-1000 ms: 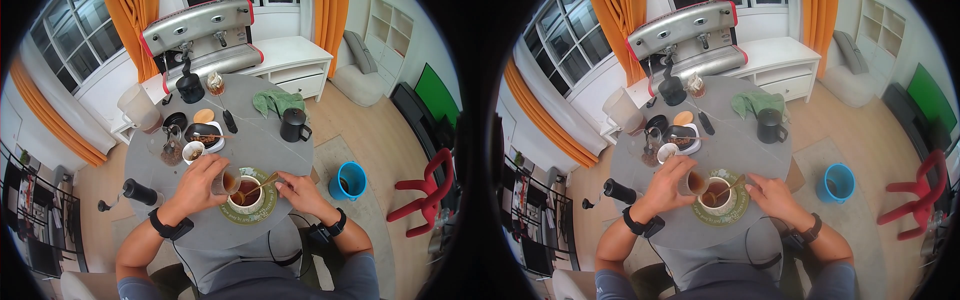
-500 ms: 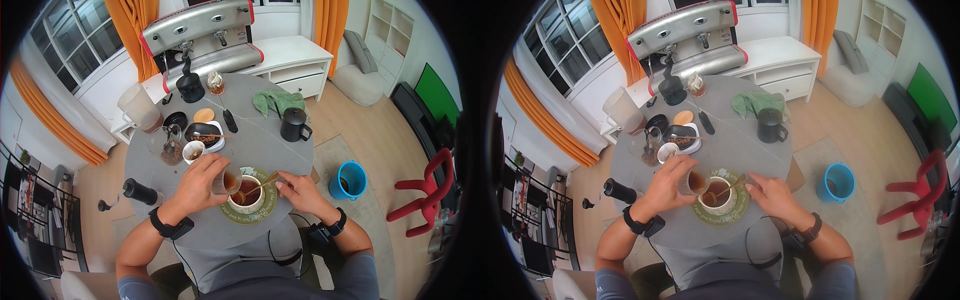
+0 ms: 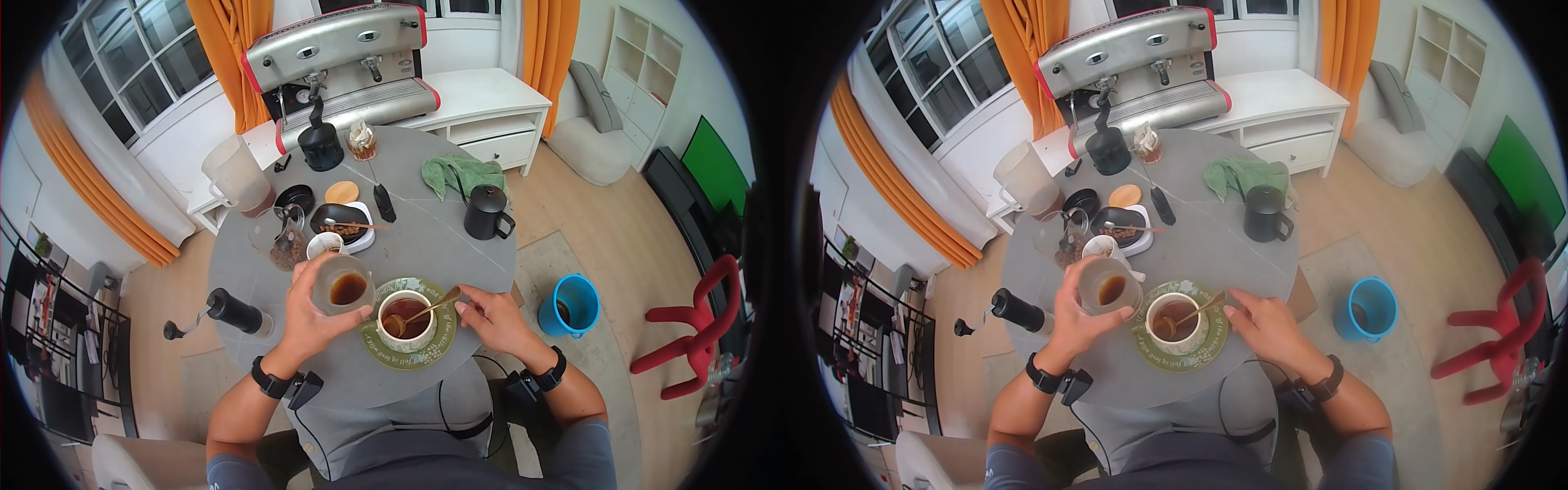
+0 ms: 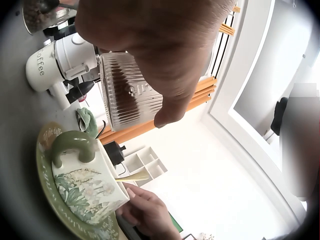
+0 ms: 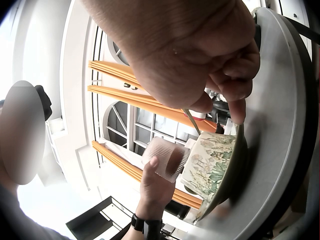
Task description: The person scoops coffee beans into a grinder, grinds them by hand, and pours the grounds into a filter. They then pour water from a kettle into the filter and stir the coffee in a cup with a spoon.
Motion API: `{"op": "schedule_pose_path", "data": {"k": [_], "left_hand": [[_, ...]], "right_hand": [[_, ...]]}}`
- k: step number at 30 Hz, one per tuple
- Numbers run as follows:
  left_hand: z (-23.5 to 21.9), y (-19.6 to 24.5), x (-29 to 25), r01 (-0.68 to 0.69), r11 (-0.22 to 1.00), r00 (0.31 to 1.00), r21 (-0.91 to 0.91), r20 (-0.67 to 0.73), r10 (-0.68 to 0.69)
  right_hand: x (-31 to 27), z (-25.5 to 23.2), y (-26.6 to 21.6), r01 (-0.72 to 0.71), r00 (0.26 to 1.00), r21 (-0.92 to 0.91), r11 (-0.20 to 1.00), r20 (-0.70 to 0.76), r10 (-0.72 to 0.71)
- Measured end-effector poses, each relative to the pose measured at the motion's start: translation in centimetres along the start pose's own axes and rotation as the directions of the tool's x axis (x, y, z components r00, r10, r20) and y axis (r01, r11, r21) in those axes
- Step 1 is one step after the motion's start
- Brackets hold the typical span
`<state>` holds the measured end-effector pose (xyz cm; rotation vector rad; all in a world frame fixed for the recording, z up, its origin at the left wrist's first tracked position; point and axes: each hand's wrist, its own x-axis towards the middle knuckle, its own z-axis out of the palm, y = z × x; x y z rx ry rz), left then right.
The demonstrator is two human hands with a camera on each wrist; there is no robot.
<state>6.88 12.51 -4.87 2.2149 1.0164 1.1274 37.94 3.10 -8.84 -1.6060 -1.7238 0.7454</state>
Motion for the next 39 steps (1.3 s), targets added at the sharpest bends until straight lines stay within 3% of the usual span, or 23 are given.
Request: {"op": "schedule_pose_path", "data": {"k": [2,4,5,11,21,24,29,39], "left_hand": [[-0.7,-0.1,-0.6,0.063,0.993,0.997,-0.101,-0.048,-0.068],[-1.7,0.7,-1.0,0.163,0.905,0.973,-0.393,-0.089,-0.215],[-2.4,0.9,-1.1,0.178,0.890,0.970,-0.420,-0.080,-0.231],[-4.4,-1.7,-3.1,0.249,0.898,0.941,-0.363,-0.130,-0.314],[-3.1,-7.9,-5.3,0.386,0.861,0.893,-0.331,-0.100,-0.438],[-2.3,-8.2,-5.0,0.411,0.838,0.880,-0.358,-0.085,-0.468],[-1.5,-8.8,-4.5,0.419,0.884,0.892,-0.208,-0.087,-0.444],[-1.4,-9.2,-4.1,0.449,0.842,0.876,-0.299,-0.040,-0.481]], "right_hand": [[0.0,0.0,0.0,0.000,1.000,0.002,1.000,0.000,0.000],[0.0,0.0,0.0,0.007,1.000,0.006,1.000,-0.004,-0.007],[0.0,-0.1,0.0,0.011,1.000,0.007,1.000,-0.003,-0.011],[0.0,0.0,-0.4,0.004,1.000,0.009,1.000,0.002,-0.004],[0.0,0.0,-0.8,0.000,1.000,0.006,1.000,0.016,-0.001],[0.0,0.0,-0.6,0.007,1.000,0.008,1.000,0.013,-0.007],[0.1,0.0,-0.4,0.006,1.000,-0.003,1.000,0.017,-0.006],[0.1,-0.1,-0.5,-0.009,1.000,0.002,1.000,0.018,0.009]]}}
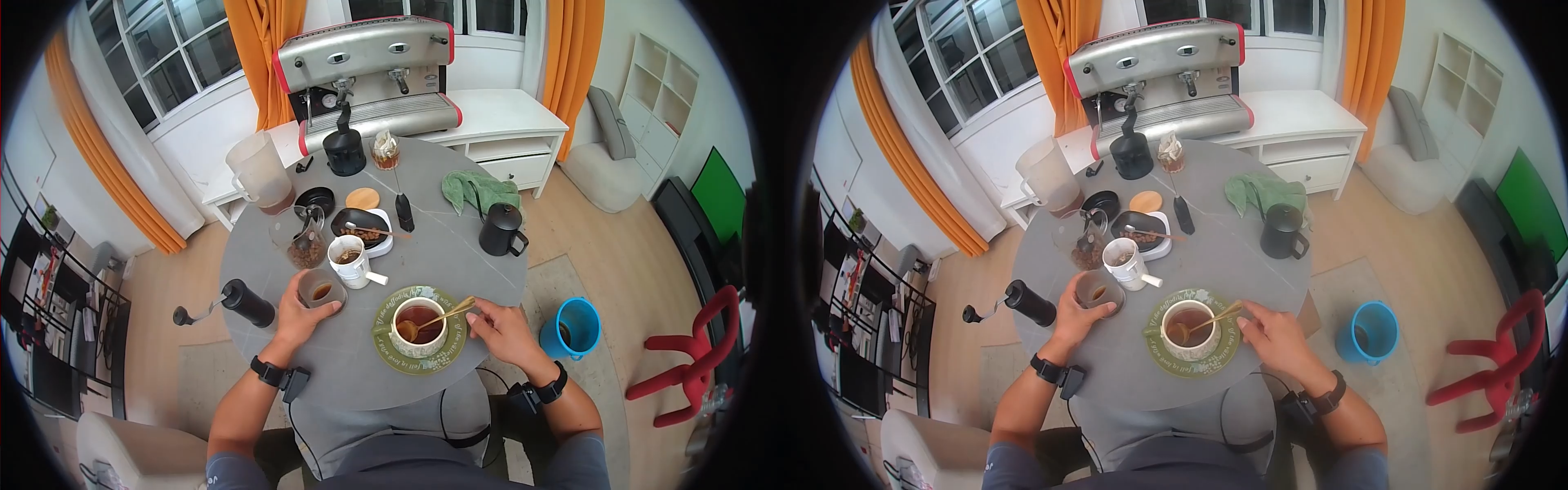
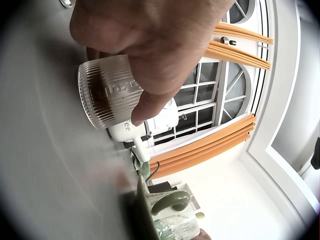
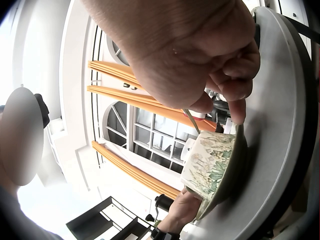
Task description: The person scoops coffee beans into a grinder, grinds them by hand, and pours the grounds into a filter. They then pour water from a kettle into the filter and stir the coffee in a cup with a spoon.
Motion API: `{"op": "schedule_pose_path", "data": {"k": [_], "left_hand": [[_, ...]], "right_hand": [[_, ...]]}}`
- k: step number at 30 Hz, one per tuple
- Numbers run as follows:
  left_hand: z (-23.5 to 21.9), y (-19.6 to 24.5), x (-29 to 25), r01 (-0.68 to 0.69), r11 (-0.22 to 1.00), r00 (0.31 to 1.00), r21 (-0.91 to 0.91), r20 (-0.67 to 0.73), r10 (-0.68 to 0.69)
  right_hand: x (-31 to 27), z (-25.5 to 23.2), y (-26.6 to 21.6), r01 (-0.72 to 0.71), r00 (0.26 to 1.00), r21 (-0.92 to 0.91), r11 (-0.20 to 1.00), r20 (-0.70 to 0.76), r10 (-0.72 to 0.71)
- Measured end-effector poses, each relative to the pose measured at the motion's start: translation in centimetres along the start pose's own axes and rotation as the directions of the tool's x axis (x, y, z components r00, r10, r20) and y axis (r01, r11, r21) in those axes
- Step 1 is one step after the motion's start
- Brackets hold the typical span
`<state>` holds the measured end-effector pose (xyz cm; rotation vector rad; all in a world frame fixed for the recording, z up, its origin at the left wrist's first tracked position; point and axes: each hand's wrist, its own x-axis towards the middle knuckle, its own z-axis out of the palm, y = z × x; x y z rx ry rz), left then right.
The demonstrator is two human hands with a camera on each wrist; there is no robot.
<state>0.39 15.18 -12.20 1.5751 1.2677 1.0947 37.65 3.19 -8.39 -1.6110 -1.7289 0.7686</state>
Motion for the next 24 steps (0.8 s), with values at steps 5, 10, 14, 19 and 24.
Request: {"op": "schedule_pose_path", "data": {"k": [5,10,14,19,24], "left_hand": [[0.0,1.2,0.1,-0.011,0.998,1.000,0.057,0.022,0.010],[-0.7,6.0,0.7,-0.250,0.920,0.967,0.304,0.030,0.253],[-1.7,10.9,4.3,-0.599,0.644,0.799,0.476,0.412,0.438],[-0.6,12.1,9.2,-0.713,0.533,0.666,0.456,0.679,0.309],[0.9,11.0,11.8,-0.664,0.591,0.564,0.457,0.826,-0.005]], "right_hand": [[0.0,0.2,0.1,0.012,1.000,-0.012,1.000,0.005,-0.012],[0.1,0.2,0.5,0.000,1.000,-0.018,1.000,0.002,0.000],[0.1,0.8,1.3,0.030,0.999,-0.025,0.999,-0.011,-0.030],[0.0,0.7,1.1,0.010,1.000,-0.015,1.000,0.000,-0.010],[-0.1,0.0,0.4,0.014,1.000,0.010,1.000,-0.012,-0.014]]}}
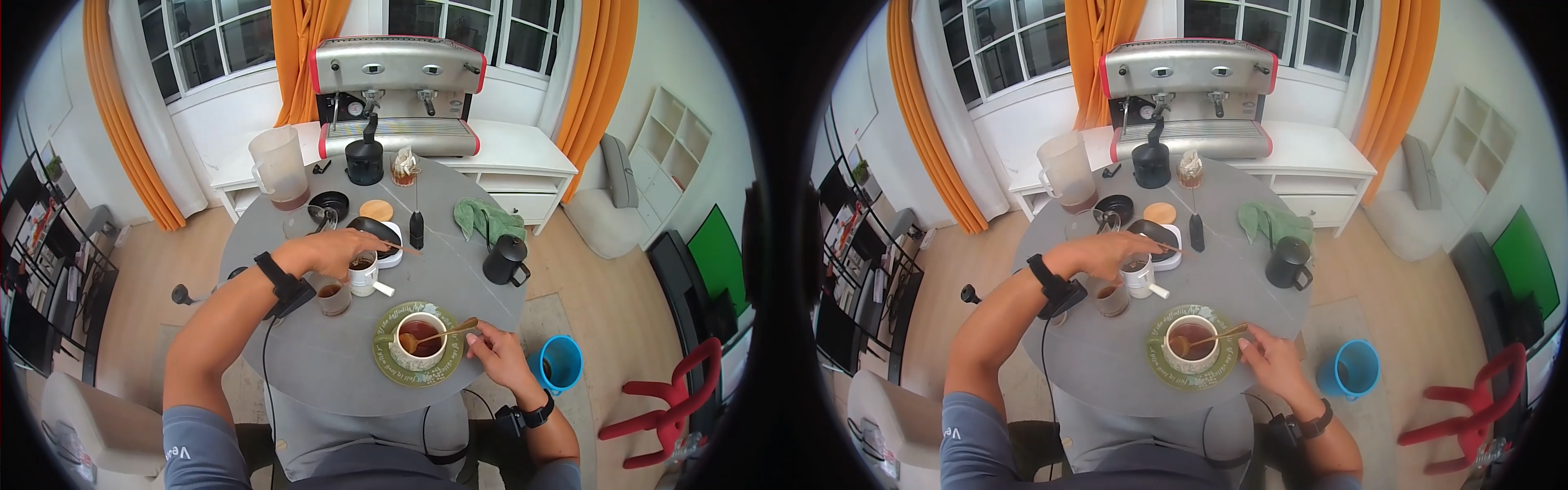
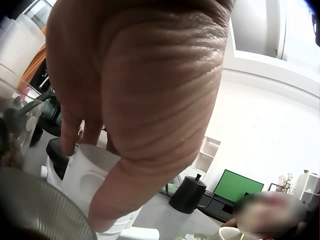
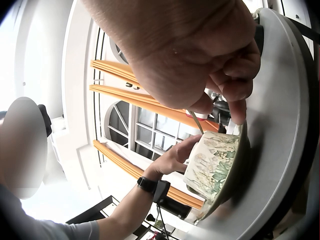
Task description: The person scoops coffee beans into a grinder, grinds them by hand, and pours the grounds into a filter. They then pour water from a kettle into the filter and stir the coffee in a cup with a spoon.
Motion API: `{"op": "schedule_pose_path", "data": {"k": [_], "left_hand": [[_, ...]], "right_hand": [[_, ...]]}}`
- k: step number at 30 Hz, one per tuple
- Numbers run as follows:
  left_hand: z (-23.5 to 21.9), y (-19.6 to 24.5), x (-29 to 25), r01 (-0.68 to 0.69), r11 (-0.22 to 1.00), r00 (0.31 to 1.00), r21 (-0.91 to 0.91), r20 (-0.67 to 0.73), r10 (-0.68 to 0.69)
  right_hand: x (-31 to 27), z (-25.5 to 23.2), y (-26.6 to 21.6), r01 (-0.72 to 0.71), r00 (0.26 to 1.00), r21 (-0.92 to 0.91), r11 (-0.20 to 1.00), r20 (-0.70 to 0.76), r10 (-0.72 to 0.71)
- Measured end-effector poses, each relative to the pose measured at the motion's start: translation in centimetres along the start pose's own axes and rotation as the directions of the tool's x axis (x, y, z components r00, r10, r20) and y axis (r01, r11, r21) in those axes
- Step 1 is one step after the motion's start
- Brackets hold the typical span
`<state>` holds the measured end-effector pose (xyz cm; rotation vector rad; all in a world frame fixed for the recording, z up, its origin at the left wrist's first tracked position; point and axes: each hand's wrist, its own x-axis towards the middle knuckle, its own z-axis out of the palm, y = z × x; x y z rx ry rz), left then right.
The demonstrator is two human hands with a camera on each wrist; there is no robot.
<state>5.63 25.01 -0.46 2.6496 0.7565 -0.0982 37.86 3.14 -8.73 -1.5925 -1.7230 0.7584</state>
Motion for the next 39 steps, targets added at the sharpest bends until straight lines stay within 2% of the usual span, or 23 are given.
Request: {"op": "schedule_pose_path", "data": {"k": [7,9,13,16,21,25,28,30,33,37,39], "left_hand": [[-0.5,1.2,-0.4,0.089,0.994,0.996,-0.056,-0.012,-0.090],[-0.6,0.9,-0.8,-0.037,0.997,0.995,-0.062,-0.091,0.032],[0.0,-0.4,-0.7,-0.069,0.997,0.993,0.021,-0.095,0.071],[-0.2,-0.2,-0.8,-0.053,0.998,0.994,0.024,-0.095,0.055],[-0.1,0.4,-1.3,0.055,0.998,0.985,0.013,-0.167,-0.052],[0.4,0.0,-1.2,0.073,0.997,0.978,0.022,-0.198,-0.067],[0.6,-0.2,-1.2,0.068,0.997,0.970,0.030,-0.236,-0.059],[0.6,-0.3,-1.2,0.064,0.998,0.955,0.010,-0.292,-0.059],[-0.9,0.5,-1.7,0.055,0.997,0.939,-0.048,-0.336,-0.068],[-3.2,2.0,-3.3,0.126,0.980,0.931,-0.152,-0.324,-0.170],[-3.6,2.0,-4.1,0.133,0.980,0.927,-0.150,-0.330,-0.176]], "right_hand": [[0.1,-0.5,-0.3,-0.026,1.000,0.005,1.000,0.017,0.026],[0.0,-0.4,-0.2,-0.029,0.999,0.008,1.000,0.019,0.029],[0.0,-0.4,-0.2,-0.035,0.999,0.023,0.999,0.023,0.035],[0.0,-0.4,-0.4,-0.040,0.999,-0.003,0.999,0.028,0.040],[0.0,-0.3,-0.4,-0.038,0.999,0.009,0.999,0.028,0.038],[0.0,0.2,0.5,0.019,1.000,0.041,0.999,-0.015,-0.019],[0.1,-0.4,-0.2,-0.036,0.999,0.012,0.999,0.028,0.036],[0.1,-0.2,0.1,-0.025,0.999,0.015,1.000,0.020,0.025],[0.1,-0.2,0.3,-0.006,1.000,0.020,1.000,0.006,0.006],[0.1,-0.4,0.0,-0.029,1.000,0.027,0.999,0.011,0.029],[0.1,-0.5,-0.3,-0.037,0.999,0.032,0.999,0.019,0.036]]}}
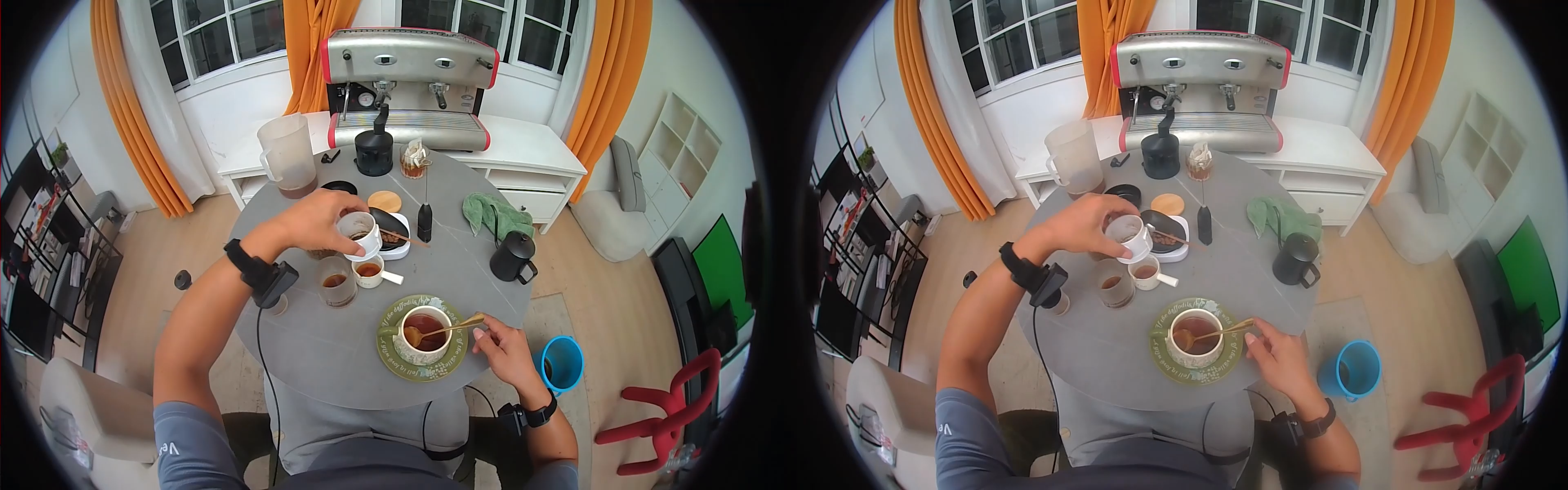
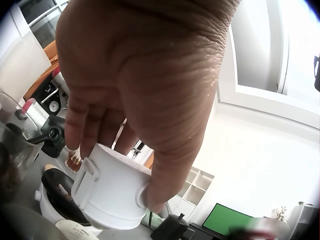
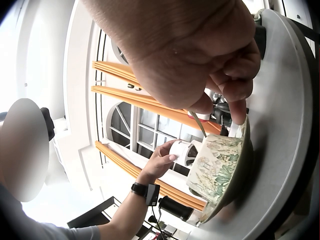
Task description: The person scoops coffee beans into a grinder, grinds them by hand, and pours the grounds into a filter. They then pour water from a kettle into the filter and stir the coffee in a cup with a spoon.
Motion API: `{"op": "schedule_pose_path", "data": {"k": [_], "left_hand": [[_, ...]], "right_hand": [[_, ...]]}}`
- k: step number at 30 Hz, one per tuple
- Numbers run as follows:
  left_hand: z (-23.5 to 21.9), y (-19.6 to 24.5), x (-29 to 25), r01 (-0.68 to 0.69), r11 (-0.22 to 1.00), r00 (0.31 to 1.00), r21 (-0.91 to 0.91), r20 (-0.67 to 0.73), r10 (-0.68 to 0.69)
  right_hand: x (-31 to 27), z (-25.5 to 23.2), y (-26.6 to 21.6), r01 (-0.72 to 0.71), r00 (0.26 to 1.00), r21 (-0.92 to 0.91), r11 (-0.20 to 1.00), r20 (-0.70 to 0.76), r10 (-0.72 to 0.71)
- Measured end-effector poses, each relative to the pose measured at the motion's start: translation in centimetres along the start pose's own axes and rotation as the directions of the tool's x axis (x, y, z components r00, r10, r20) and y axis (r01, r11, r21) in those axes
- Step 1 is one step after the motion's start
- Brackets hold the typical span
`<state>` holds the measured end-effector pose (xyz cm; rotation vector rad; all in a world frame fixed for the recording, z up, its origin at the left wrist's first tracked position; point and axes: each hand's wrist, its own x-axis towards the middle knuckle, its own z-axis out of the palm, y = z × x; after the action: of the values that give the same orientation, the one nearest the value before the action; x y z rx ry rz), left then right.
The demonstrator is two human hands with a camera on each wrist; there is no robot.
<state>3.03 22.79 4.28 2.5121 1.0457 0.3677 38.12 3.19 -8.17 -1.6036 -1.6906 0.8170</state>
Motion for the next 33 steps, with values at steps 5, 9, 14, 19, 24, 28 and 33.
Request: {"op": "schedule_pose_path", "data": {"k": [5,9,14,19,24,28,33], "left_hand": [[-1.3,0.8,-2.5,0.054,0.998,0.998,-0.027,-0.025,-0.054],[-0.6,0.1,-3.7,0.049,0.999,0.998,0.003,-0.031,-0.049],[0.6,-1.2,-4.3,0.046,0.999,0.999,0.026,-0.030,-0.045],[0.9,-1.2,-4.5,0.081,0.995,0.996,0.061,0.040,-0.083],[2.2,-1.6,-5.0,0.058,0.996,0.998,0.072,-0.007,-0.058],[2.5,-1.8,-5.3,0.043,0.994,0.999,0.101,-0.035,-0.040],[3.4,0.3,-6.2,-0.101,0.984,0.897,0.146,-0.415,0.153]], "right_hand": [[0.0,0.2,0.4,0.010,1.000,0.016,1.000,-0.003,-0.010],[0.2,0.3,0.6,-0.005,1.000,0.001,1.000,0.019,0.005],[0.2,0.6,1.0,0.001,1.000,0.004,1.000,0.015,-0.001],[0.2,0.5,0.6,0.008,1.000,-0.005,1.000,0.022,-0.007],[0.3,0.7,1.4,0.019,1.000,0.008,1.000,0.011,-0.019],[0.3,0.7,0.9,0.022,1.000,-0.003,1.000,0.013,-0.022],[0.1,0.2,0.3,0.038,0.999,-0.014,0.999,0.004,-0.038]]}}
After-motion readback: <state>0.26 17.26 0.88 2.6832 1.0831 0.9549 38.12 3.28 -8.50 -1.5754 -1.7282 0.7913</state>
